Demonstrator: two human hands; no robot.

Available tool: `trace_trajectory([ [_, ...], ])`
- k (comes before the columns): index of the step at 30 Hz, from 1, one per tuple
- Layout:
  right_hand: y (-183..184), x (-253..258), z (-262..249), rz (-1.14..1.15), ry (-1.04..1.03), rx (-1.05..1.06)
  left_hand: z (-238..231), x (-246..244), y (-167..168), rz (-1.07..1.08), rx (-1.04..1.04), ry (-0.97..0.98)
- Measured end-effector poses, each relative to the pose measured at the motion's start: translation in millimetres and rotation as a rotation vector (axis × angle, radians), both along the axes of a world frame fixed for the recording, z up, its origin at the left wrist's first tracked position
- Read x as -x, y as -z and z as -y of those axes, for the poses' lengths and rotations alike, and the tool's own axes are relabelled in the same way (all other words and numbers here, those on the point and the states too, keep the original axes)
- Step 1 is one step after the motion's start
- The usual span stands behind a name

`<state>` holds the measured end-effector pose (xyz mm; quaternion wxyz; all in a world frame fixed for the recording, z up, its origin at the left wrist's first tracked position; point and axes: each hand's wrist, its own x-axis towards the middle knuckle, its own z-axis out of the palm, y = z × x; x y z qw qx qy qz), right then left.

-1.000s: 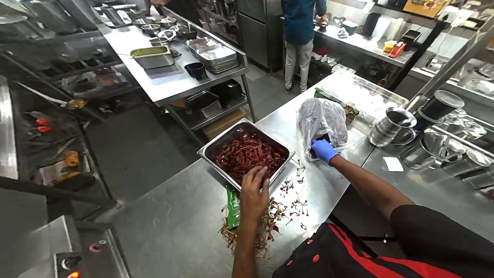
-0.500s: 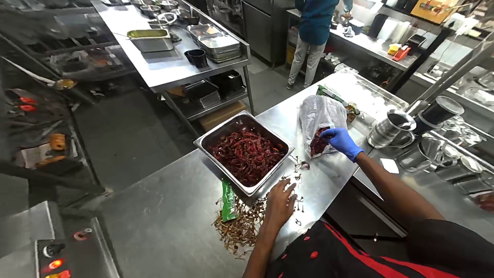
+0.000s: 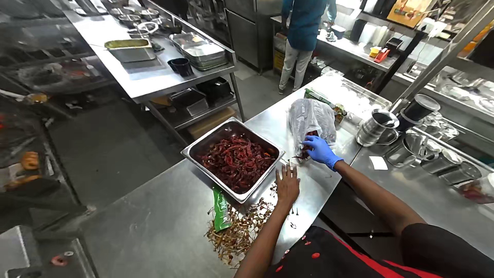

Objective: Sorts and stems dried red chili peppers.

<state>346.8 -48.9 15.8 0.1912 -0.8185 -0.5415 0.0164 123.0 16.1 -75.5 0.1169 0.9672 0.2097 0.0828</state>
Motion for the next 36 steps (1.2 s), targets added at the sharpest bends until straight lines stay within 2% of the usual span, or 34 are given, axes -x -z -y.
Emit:
trace_trajectory([
  [7, 12.7, -8.8, -36.5, 0.074, 0.220, 0.360, -22.8, 47.6, 7.2, 0.016, 0.003, -0.022],
  [11, 23.9, 6.3, -56.2, 0.083, 0.122, 0.397, -26.8, 72.8, 10.3, 0.122, -0.001, -0.052],
  [14, 28.4, 11.7, -58.5, -0.028, 0.049, 0.356, -21.3, 81.5, 6.4, 0.215, -0.010, -0.079],
  [18, 16.0, 5.1, -48.0, -0.248, 0.029, 0.208, 4.4, 79.0, -15.1, 0.426, -0.020, -0.054],
  [21, -3.1, 4.8, -39.7, -0.317, 0.013, 0.105, 36.8, 66.7, -23.5, 0.428, 0.044, 0.121],
  [24, -18.0, 7.3, -32.9, -0.325, 0.009, 0.056, 64.4, 57.4, 6.7, 0.229, 0.145, 0.424],
  [26, -23.2, 11.1, -27.7, -0.337, 0.029, 0.002, 68.4, 59.9, 31.8, 0.161, 0.191, 0.523],
  [30, -22.4, 23.4, -9.7, -0.461, 0.051, -0.263, 45.2, 78.2, 34.6, 0.195, 0.302, 0.410],
  [33, -21.9, 42.6, 3.9, -0.606, 0.004, -0.485, 13.2, 94.1, 29.9, 0.185, 0.206, 0.268],
  [36, -23.6, 75.4, 15.4, -0.766, -0.040, -0.598, -21.5, 105.3, 22.9, 0.255, 0.129, 0.164],
])
